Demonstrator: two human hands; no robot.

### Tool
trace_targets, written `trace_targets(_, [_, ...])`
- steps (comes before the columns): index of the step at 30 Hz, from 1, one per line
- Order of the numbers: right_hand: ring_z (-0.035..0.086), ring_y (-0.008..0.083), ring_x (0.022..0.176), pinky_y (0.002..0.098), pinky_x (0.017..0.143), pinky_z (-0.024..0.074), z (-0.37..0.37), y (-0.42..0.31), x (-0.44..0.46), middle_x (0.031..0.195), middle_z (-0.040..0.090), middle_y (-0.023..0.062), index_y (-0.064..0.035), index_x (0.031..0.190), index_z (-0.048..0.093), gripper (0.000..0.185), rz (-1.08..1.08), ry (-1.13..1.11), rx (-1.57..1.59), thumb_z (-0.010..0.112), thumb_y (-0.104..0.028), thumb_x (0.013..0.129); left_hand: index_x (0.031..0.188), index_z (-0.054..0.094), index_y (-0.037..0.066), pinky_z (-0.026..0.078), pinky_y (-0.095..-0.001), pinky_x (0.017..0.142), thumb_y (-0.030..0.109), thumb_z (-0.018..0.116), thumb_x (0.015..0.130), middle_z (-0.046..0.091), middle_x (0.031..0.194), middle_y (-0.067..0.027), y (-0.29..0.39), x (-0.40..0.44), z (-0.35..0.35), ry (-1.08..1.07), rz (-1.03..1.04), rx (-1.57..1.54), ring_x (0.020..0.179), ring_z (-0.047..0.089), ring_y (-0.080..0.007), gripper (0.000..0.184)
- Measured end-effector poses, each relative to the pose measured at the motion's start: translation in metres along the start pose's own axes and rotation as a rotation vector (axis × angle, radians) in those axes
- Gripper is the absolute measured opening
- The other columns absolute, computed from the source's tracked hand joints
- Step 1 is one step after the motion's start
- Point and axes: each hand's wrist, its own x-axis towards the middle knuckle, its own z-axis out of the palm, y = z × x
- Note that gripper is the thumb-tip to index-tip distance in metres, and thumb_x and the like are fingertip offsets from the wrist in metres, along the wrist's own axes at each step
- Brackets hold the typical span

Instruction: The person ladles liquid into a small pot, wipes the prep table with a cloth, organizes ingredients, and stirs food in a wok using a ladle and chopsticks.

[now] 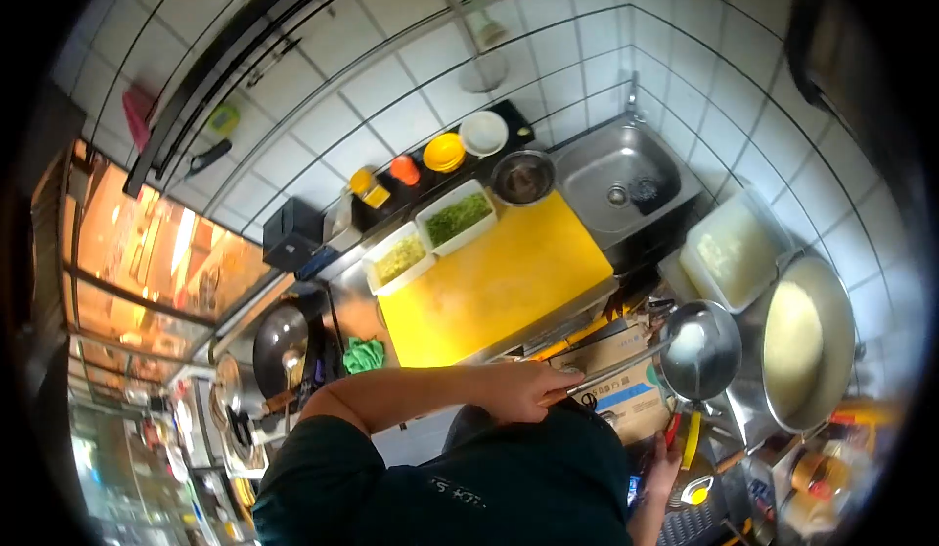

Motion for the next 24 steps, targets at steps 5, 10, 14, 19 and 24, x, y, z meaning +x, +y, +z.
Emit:
trace_targets(5, [0.041, 0.0045, 0.060, 0.0222, 0.052, 0.0297, -0.008, 0.011, 0.008, 0.074, 0.049, -0.0062, -0.0076, 0.115, 0.061, 0.025, 0.005, 0.010, -0.037, 0.067, -0.022, 0.097, 0.144, 0.046, -0.003, 0.051, -0.0479, 0.088, 0.001, 0.057, 0.077, 0.065, 0.095, -0.0254, -0.006, -0.020, -0.006, -0.054, 0.039, 0.232, 0.101, 0.065, -0.0372, 0.068])
trace_targets(10, [0.035, 0.0061, 0.050, 0.0240, 0.047, 0.0258, -0.002, 0.004, 0.007, 0.065, 0.041, -0.0066, -0.0095, 0.109, 0.061, 0.020, -0.035, 0.035, 0.009, 0.068, -0.023, 0.096, 0.149, 0.042, 0.006, 0.053, -0.0453, 0.088, 0.001, 0.056, 0.084, 0.062, 0.120, -0.0233, 0.027, -0.034, -0.043, -0.187, -0.084, 0.489, 0.100, 0.065, -0.0384, 0.066])
trace_targets(14, [0.052, 0.0091, 0.062, 0.0239, 0.055, 0.0423, -0.004, -0.003, -0.004, 0.076, 0.055, -0.0024, -0.0073, 0.119, 0.061, 0.032, 0.033, 0.103, -0.029, 0.070, -0.025, 0.094, 0.156, 0.034, 0.012, 0.055, -0.0431, 0.084, 0.005, 0.056, 0.089, 0.062, 0.119, -0.0173, -0.008, -0.021, -0.036, -0.099, 0.047, 0.450, 0.096, 0.066, -0.0318, 0.071])
trace_targets(19, [0.056, 0.0104, 0.069, 0.0249, 0.060, 0.0470, 0.017, -0.011, -0.017, 0.084, 0.060, 0.0000, -0.0035, 0.122, 0.059, 0.030, 0.063, 0.010, 0.186, 0.066, -0.020, 0.098, 0.153, 0.039, 0.005, 0.053, -0.0319, 0.071, 0.001, 0.061, 0.087, 0.062, 0.093, -0.0092, -0.007, -0.014, -0.071, -0.134, -0.003, -0.132, 0.074, 0.061, -0.0159, 0.070])
trace_targets(24, [0.042, 0.0090, 0.048, 0.0275, 0.044, 0.0330, 0.015, -0.013, -0.013, 0.063, 0.046, -0.0021, -0.0054, 0.107, 0.055, 0.026, 0.078, -0.028, 0.036, 0.063, -0.029, 0.100, 0.154, 0.034, -0.003, 0.051, -0.0247, 0.067, -0.004, 0.063, 0.087, 0.059, 0.087, -0.0054, 0.008, 0.056, -0.060, 0.071, -0.058, -0.634, 0.069, 0.058, -0.0106, 0.073])
